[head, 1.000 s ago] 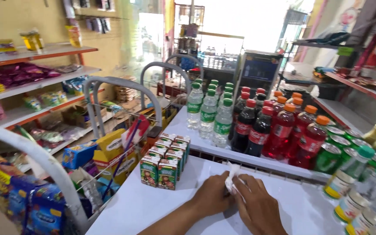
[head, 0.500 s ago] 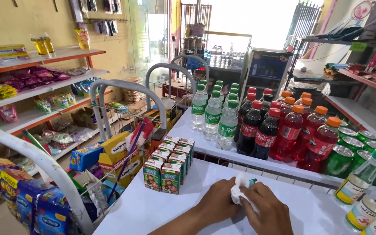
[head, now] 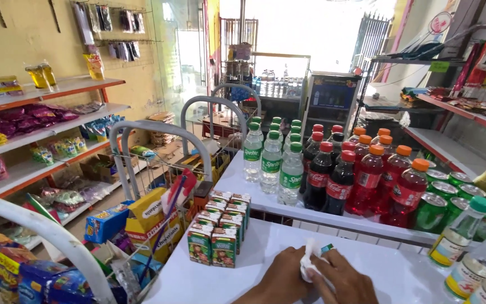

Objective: Cleaning individual juice boxes by wiping them with a cloth on a store counter.

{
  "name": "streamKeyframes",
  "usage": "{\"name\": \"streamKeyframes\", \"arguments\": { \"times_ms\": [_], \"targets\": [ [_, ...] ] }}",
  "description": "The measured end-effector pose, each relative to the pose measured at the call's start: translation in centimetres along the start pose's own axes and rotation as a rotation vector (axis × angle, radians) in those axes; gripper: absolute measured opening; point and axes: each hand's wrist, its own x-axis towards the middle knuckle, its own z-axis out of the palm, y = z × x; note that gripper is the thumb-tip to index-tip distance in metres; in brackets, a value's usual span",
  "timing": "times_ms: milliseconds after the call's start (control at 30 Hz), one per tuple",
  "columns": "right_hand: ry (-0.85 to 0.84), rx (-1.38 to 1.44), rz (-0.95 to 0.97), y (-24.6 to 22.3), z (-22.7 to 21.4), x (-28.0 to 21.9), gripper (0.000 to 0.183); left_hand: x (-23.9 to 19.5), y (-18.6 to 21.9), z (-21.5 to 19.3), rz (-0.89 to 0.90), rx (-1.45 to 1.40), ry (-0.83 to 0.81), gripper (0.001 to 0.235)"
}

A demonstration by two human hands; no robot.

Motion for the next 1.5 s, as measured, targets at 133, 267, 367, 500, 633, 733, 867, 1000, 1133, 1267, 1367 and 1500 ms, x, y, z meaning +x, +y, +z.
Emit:
{"name": "streamKeyframes", "arguments": {
  "times_ms": [133, 267, 367, 500, 633, 733, 867, 1000, 1133, 1267, 1367, 1500],
  "targets": [
    [0.091, -0.101, -0.008, 2.4, -0.3, 0.9, 0.045, 0.4, -1.0, 0.5, 0.174, 0.017, 0.082, 0.028],
    [-0.025, -0.094, 0.286, 3.4, -0.7, 1.3, 0.042, 0.3, 1.2, -0.9, -0.033, 0.119, -0.120, 0.045],
    [-0.069, -0.054, 0.245, 2.5, -0.4, 1.3, 0.043, 0.6, 0.0, 0.2, -0.045, 0.163, -0.122, 0.047],
    [0.037, -0.152, 0.025, 2.7, 2.4, 0.9, 0.035, 0.3, 0.9, -1.0, -0.029, 0.160, -0.118, 0.024],
    [-0.007, -0.246, 0.121, 2.7, 2.0, 1.1, 0.044, 1.2, -0.2, -0.2, -0.029, 0.207, -0.119, 0.025],
    [-0.107, -0.119, 0.238, 2.2, 0.6, 1.3, 0.039, 1.0, 1.6, -1.5, -0.154, 0.178, -0.224, 0.041],
    [-0.035, 0.070, 0.263, 4.7, 1.5, 1.6, 0.030, 1.1, 1.3, -1.4, -0.195, 0.159, -0.244, 0.050],
    [-0.057, 0.037, 0.324, 2.6, -0.9, 1.4, 0.038, 1.1, 2.5, -2.2, -0.271, 0.149, -0.309, 0.065],
    [0.129, 0.190, 0.338, 5.8, 1.2, 2.0, 0.039, 1.6, 1.7, -1.7, -0.296, 0.184, -0.365, 0.070],
    [0.046, 0.118, 0.220, 4.0, 1.2, 1.3, 0.036, 2.4, -2.7, 1.2, -0.118, 0.187, -0.243, 0.052],
    [0.035, 0.154, 0.180, 3.4, 2.0, 1.0, 0.029, 2.1, -3.0, 1.1, -0.053, 0.183, -0.175, 0.035],
    [-0.086, -0.001, 0.195, 2.7, -0.5, 1.6, 0.030, 1.8, -2.7, 0.5, 0.038, 0.185, -0.173, 0.031]
  ]
}}
